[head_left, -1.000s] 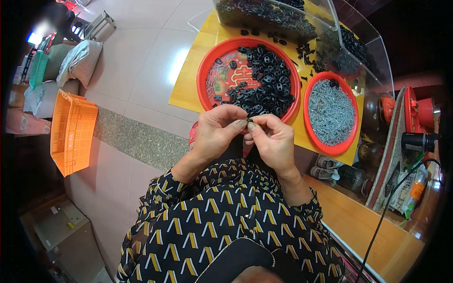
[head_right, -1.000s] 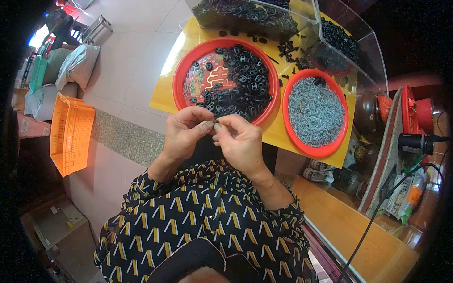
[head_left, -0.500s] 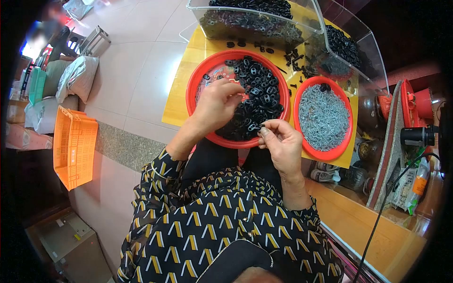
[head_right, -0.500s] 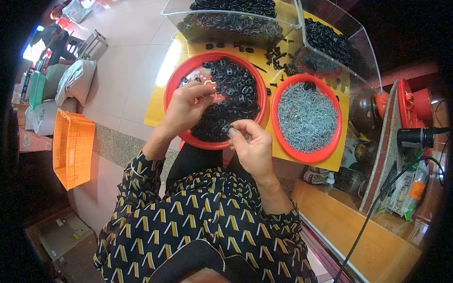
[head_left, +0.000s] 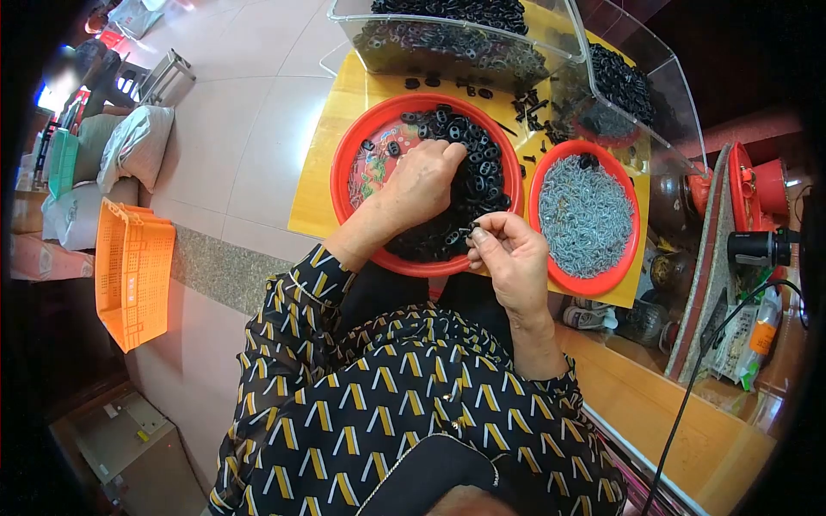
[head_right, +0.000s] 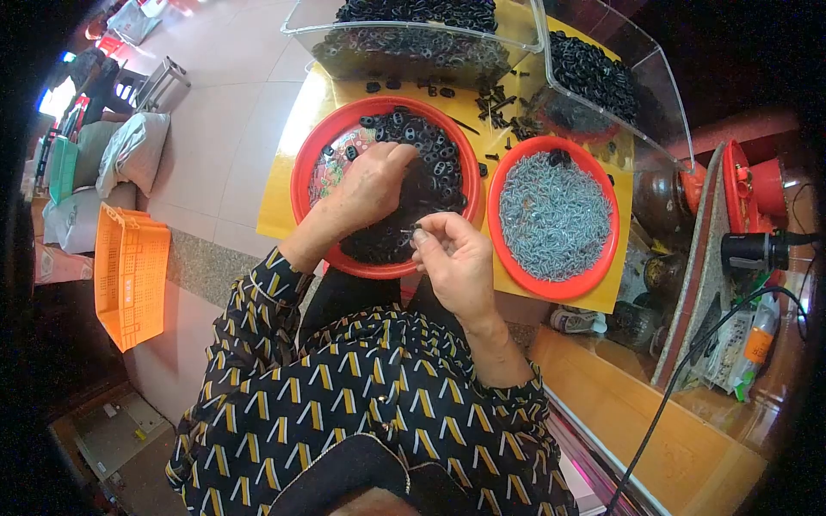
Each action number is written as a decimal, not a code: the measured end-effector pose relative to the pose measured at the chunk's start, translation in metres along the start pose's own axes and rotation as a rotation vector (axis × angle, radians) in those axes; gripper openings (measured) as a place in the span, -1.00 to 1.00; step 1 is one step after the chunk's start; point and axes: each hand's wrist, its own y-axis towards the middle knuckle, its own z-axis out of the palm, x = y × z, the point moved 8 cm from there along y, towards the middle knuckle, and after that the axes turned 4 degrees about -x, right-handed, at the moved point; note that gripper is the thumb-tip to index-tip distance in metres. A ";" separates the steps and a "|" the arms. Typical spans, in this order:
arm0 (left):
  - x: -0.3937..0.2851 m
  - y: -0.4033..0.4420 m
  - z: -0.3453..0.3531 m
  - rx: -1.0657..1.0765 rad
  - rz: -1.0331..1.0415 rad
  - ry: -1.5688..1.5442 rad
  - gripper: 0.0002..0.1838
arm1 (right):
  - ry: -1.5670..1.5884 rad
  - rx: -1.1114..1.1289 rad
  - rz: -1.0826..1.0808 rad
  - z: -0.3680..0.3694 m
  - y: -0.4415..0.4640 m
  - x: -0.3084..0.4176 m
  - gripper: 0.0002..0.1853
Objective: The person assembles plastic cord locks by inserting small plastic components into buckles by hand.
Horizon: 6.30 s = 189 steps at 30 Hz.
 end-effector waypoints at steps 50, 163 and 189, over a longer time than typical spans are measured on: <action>-0.036 -0.078 -0.085 -0.594 -0.095 -0.228 -0.80 | 0.268 -0.042 -0.127 0.057 0.018 0.005 -0.95; 0.018 -0.037 -0.045 0.146 -0.313 -0.105 -0.88 | 0.250 -0.157 -0.031 -0.027 0.028 0.003 -0.94; 0.009 -0.019 -0.008 0.231 -0.258 -0.057 -0.87 | 0.191 -0.089 0.006 -0.008 0.025 -0.001 -0.97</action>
